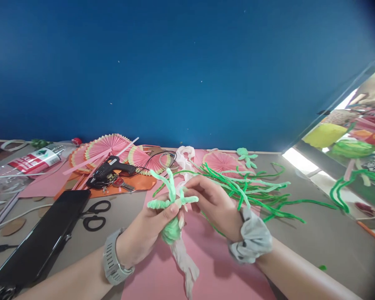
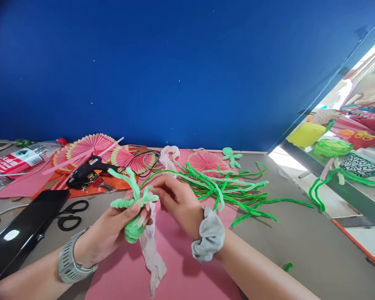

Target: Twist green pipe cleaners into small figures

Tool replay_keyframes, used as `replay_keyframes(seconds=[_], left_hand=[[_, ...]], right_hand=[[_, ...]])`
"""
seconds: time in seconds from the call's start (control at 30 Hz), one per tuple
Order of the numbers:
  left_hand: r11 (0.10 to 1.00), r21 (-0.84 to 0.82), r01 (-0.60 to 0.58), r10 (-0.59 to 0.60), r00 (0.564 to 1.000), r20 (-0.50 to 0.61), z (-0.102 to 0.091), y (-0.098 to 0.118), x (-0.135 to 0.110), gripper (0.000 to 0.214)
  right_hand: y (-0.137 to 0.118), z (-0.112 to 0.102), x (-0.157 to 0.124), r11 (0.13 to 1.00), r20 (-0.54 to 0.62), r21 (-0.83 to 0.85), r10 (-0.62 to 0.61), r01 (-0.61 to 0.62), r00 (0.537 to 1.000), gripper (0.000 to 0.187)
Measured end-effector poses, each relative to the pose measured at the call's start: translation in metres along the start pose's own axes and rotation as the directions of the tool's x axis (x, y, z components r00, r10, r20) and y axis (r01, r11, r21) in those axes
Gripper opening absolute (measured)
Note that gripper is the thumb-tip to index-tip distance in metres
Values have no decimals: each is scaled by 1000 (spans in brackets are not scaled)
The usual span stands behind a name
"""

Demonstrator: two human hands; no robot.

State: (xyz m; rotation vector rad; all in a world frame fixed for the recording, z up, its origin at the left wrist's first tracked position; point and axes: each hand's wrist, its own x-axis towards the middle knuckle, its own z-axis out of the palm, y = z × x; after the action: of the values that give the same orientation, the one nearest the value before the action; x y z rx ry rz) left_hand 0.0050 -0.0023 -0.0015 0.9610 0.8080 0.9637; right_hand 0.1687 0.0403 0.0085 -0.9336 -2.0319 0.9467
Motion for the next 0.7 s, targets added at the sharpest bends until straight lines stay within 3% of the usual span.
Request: replay_keyframes(seconds=[0.07,0.17,0.23,0.33,0.43,0.57,0.7], left_hand=[[998,49,-28,29,999,-23,-1,-1,0,17],[963,259,-74,116,981,-153,-4,0,2,18],[886,459,-68,199,950,-242,-7,2,4,20],[739,673,-43,304,912,-275,-14,4,9,23],[663,745,-64,348,909,-232,-19,3,14,24],[609,785,-110,371,915,-159,-22,-1,18,19],[652,752,-101,344,922,-175,-24,-4,18,20]], right_hand=[[3,3,-3,941,68,-310,-122,137,990,15],[2,9,-5,673,177,-692,-193,262,965,17],[-2,12,-6,532,223,-800,-162,276,961,18],[-8,15,-6,444,276,-843,-126,303,953,23],[-11,15,-5,451,267,-830,-193,327,944,21],[-5,15,-4,577,258,-730,-263,366,930,22],[-3,12,-4,691,240,-639,-239,338,941,24]])
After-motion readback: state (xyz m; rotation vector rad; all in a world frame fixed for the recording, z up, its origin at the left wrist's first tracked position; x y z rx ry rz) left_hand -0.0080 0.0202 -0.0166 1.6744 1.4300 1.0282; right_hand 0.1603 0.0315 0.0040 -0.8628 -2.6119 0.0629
